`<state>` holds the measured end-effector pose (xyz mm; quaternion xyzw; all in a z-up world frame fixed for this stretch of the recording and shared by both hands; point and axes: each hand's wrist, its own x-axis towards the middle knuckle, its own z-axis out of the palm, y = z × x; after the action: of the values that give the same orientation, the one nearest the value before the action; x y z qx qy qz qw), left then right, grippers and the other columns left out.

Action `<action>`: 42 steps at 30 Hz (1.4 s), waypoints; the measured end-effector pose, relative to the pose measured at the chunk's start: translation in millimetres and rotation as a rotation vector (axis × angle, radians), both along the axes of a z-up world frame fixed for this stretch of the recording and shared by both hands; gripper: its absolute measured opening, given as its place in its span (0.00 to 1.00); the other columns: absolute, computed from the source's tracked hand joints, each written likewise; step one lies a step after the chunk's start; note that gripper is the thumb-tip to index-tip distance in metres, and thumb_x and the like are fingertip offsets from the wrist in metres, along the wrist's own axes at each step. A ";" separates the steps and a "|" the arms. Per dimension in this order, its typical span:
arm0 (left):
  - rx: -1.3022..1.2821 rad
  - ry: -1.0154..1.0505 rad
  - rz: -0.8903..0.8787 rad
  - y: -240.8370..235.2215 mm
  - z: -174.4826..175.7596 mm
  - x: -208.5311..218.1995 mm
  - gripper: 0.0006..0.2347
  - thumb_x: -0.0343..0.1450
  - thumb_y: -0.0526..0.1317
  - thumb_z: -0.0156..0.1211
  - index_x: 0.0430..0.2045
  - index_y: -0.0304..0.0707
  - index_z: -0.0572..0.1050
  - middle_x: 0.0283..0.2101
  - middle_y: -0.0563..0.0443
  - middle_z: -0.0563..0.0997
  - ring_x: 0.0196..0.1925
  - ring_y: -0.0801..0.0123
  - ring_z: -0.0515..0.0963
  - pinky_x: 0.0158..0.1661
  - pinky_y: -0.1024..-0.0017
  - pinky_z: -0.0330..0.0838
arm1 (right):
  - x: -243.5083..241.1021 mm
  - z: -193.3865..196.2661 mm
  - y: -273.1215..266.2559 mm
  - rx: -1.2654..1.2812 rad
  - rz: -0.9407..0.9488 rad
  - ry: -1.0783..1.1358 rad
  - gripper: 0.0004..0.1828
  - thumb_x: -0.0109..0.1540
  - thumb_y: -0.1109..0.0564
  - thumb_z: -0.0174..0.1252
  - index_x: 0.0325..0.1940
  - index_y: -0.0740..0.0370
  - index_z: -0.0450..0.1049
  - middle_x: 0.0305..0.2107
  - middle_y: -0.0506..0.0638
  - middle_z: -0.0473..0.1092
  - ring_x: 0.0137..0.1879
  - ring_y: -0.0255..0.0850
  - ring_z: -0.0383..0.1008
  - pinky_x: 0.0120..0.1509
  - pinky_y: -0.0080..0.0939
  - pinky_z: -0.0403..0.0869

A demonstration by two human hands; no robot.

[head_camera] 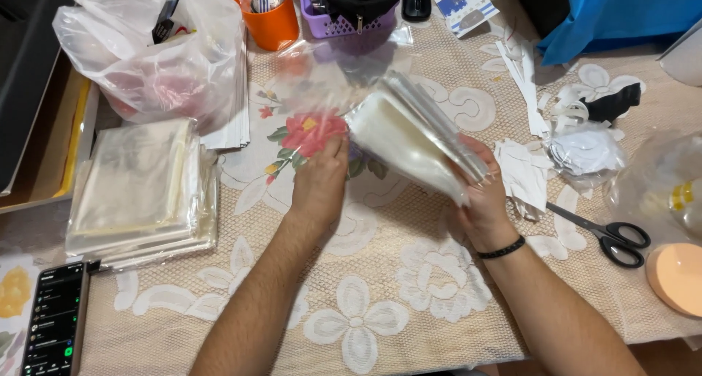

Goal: The person places a white item into a clear plastic bag, folds the bag, and stacks it with other similar bags. They then pick up a roll of tape and a pair of scissors.

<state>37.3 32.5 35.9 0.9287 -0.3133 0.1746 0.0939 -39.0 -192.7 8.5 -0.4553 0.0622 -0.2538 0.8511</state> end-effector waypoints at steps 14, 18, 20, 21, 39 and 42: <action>-0.391 0.300 -0.185 26.7 0.2 47.1 0.24 0.64 0.25 0.56 0.57 0.32 0.70 0.58 0.39 0.74 0.55 0.43 0.77 0.54 0.53 0.71 | -7.9 -5.1 3.9 -0.017 0.203 0.044 0.22 0.50 0.71 0.66 0.46 0.60 0.76 0.47 0.66 0.74 0.46 0.52 0.80 0.54 0.47 0.80; -0.182 0.183 -0.208 22.6 47.9 50.1 0.29 0.64 0.23 0.58 0.64 0.32 0.66 0.66 0.42 0.68 0.53 0.44 0.79 0.50 0.53 0.75 | -2.2 -14.8 -1.1 0.124 0.321 0.260 0.24 0.55 0.71 0.59 0.56 0.67 0.72 0.42 0.59 0.76 0.47 0.45 0.81 0.53 0.43 0.81; -0.026 0.095 -0.216 21.8 55.9 43.2 0.29 0.65 0.23 0.58 0.65 0.35 0.66 0.67 0.45 0.67 0.49 0.48 0.81 0.48 0.56 0.77 | -0.9 -18.6 -4.8 0.070 0.321 0.255 0.28 0.54 0.71 0.60 0.59 0.67 0.70 0.44 0.60 0.76 0.49 0.43 0.79 0.55 0.43 0.80; 0.126 0.005 -0.221 20.2 59.6 40.3 0.29 0.65 0.23 0.58 0.65 0.37 0.65 0.68 0.49 0.65 0.45 0.52 0.83 0.46 0.59 0.79 | -0.5 -20.6 -7.6 0.014 0.322 0.251 0.31 0.54 0.71 0.60 0.63 0.67 0.68 0.45 0.61 0.75 0.51 0.42 0.77 0.57 0.44 0.79; -1.827 1.145 0.001 -21.5 77.5 -84.0 0.30 0.76 0.55 0.36 0.71 0.36 0.50 0.73 0.42 0.51 0.75 0.48 0.52 0.71 0.53 0.45 | -25.3 38.5 39.2 -0.173 0.079 0.097 0.22 0.51 0.69 0.69 0.48 0.60 0.77 0.47 0.60 0.77 0.48 0.44 0.80 0.56 0.46 0.80; -2.145 1.358 -0.111 -28.9 48.3 -91.4 0.38 0.70 0.64 0.48 0.71 0.41 0.52 0.73 0.46 0.57 0.73 0.52 0.59 0.70 0.50 0.51 | -25.5 18.7 46.0 -0.381 0.087 -0.017 0.15 0.55 0.69 0.64 0.47 0.66 0.78 0.53 0.65 0.74 0.55 0.46 0.77 0.61 0.49 0.76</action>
<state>-54.1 3.6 84.3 0.2749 0.0572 -0.1736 0.9439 -64.6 -146.7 27.2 -0.6084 -0.0139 -0.2276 0.7601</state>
